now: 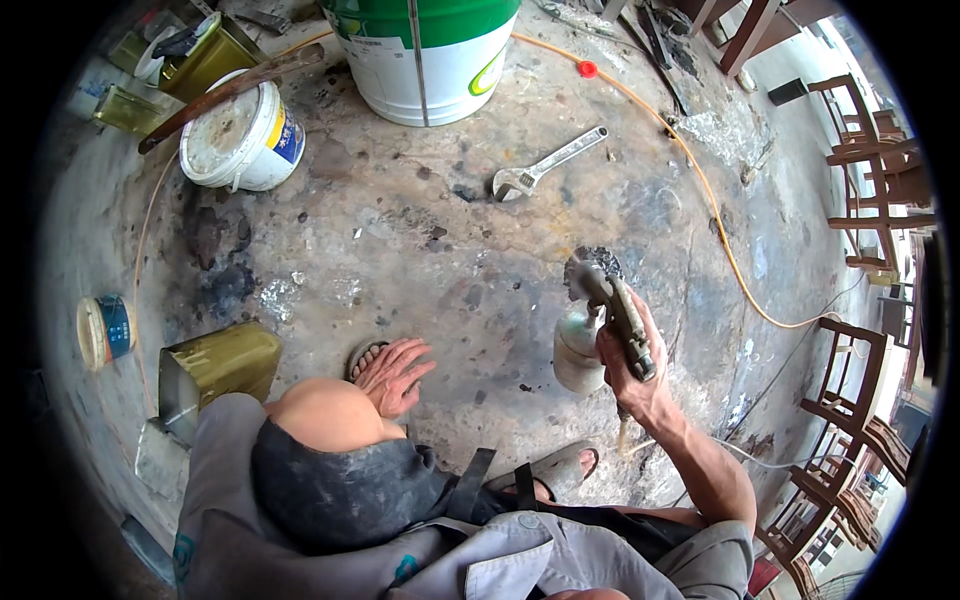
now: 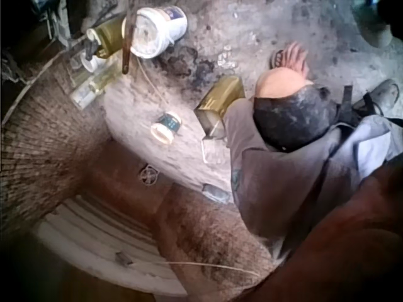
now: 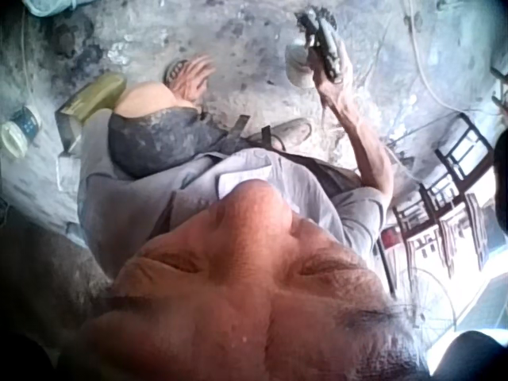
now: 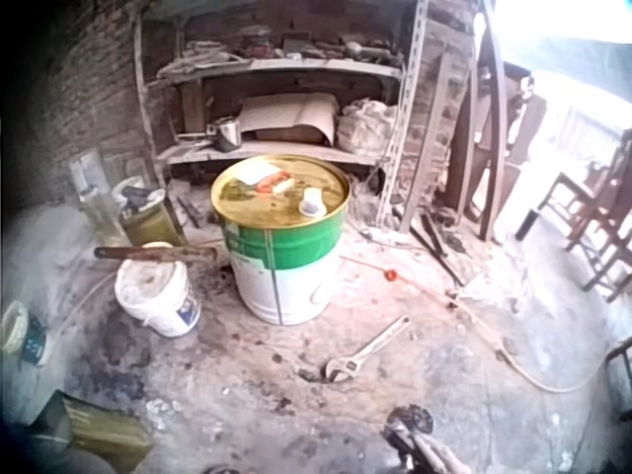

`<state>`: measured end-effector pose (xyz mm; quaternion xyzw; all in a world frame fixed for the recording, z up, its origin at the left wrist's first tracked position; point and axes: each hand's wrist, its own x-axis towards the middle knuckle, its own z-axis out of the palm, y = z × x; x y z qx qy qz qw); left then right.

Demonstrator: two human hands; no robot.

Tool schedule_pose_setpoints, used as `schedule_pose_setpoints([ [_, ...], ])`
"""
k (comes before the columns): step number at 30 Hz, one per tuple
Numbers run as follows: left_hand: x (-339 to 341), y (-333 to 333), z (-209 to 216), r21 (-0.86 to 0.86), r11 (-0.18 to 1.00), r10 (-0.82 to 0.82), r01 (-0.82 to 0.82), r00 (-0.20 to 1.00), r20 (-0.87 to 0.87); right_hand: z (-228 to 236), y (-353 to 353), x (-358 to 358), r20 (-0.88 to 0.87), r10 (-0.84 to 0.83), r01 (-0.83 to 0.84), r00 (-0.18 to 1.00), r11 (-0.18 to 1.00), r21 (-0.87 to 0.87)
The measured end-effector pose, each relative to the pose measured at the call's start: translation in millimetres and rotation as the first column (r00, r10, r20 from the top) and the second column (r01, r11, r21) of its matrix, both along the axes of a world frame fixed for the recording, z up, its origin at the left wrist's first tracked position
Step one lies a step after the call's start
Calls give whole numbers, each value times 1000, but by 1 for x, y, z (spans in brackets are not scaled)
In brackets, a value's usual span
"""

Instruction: The person uses a spray gun to apply finish to wooden chairs and a round table in a workshop. They refill the spray gun's container from a large paint can and test the spray on the floor before continuing.

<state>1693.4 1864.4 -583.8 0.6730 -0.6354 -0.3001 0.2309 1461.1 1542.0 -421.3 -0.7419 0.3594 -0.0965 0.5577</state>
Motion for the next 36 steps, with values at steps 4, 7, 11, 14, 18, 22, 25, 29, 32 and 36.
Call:
schedule_pose_setpoints([
  [4,0,2,-1,2,1000,-10,10,1000,20,8,-2,21,80,94,-93,992,996,-11],
  [7,2,-1,-3,2,1000,-20,20,999,25,7,-4,27,91,134,-121,987,983,-137],
  [11,1,1,-3,6,1000,-22,22,999,34,13,-1,34,131,147,-134,980,985,-106],
  [14,1,3,-3,14,1000,-24,24,999,36,10,-3,39,108,163,-148,981,980,-133],
  [18,0,1,-4,2,1000,-20,20,999,28,4,-5,38,89,109,-95,990,985,-146],
  [22,0,1,-4,-11,1000,-16,16,999,28,3,-7,41,95,95,-84,991,990,-110],
  [25,0,3,-5,-13,1000,-7,7,1000,17,6,-5,43,89,117,-101,989,981,-168],
  [29,0,3,-5,-18,1000,-7,8,1000,18,12,-6,42,28,115,-114,993,993,-32],
  [32,1,1,-3,-29,1000,-10,11,1000,12,6,-8,35,46,161,-153,986,979,-138],
  [36,1,1,-1,-34,999,3,-2,1000,13,10,0,25,118,263,-265,958,964,2],
])
